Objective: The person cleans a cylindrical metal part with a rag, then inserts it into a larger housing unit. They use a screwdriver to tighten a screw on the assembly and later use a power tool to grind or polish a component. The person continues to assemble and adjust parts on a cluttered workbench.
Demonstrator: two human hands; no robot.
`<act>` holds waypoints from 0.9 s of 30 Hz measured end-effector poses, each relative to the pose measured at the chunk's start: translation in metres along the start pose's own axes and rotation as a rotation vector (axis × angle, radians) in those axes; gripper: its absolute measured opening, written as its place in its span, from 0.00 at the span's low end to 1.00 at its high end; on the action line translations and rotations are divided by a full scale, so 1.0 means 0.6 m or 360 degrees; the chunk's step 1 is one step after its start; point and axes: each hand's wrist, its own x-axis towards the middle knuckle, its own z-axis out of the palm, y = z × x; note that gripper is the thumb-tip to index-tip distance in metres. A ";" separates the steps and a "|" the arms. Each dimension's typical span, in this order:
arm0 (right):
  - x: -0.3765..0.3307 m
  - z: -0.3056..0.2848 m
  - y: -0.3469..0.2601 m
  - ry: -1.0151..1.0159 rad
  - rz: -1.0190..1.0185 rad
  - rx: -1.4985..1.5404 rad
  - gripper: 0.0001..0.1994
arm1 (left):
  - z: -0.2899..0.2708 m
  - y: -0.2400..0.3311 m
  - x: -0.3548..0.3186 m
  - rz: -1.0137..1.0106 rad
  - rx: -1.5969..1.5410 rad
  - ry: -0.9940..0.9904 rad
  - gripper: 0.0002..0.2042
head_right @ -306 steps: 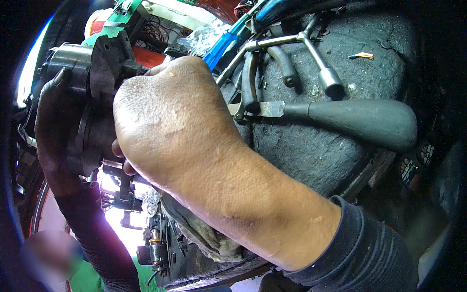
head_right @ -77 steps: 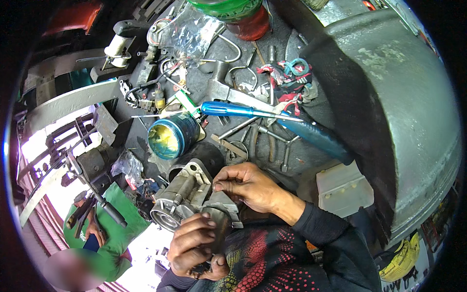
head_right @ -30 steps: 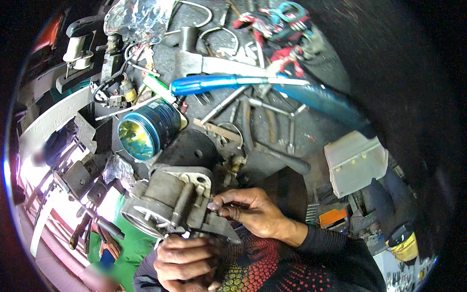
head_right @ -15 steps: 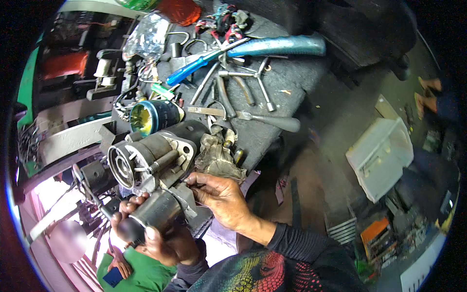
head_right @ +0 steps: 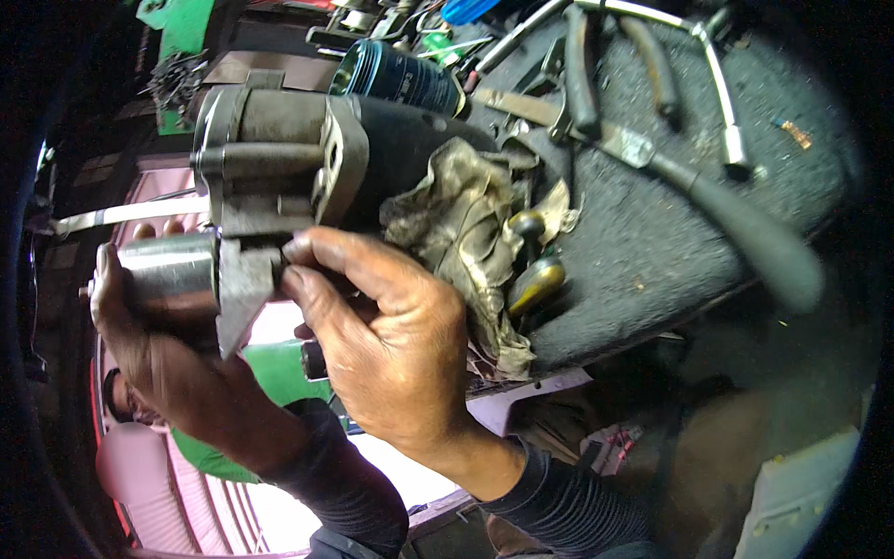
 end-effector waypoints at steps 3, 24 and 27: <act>0.006 0.002 0.006 0.0052 -0.0138 -0.0029 0.06 | 0.013 0.001 0.003 -0.0095 0.0083 0.0120 0.19; 0.031 -0.024 0.006 -0.0068 -0.0827 -0.0626 0.08 | 0.017 -0.007 0.018 0.0169 -0.0136 -0.0003 0.13; 0.029 -0.022 0.007 -0.0105 -0.0764 -0.0707 0.07 | 0.016 -0.002 0.014 0.0034 -0.0151 -0.0040 0.13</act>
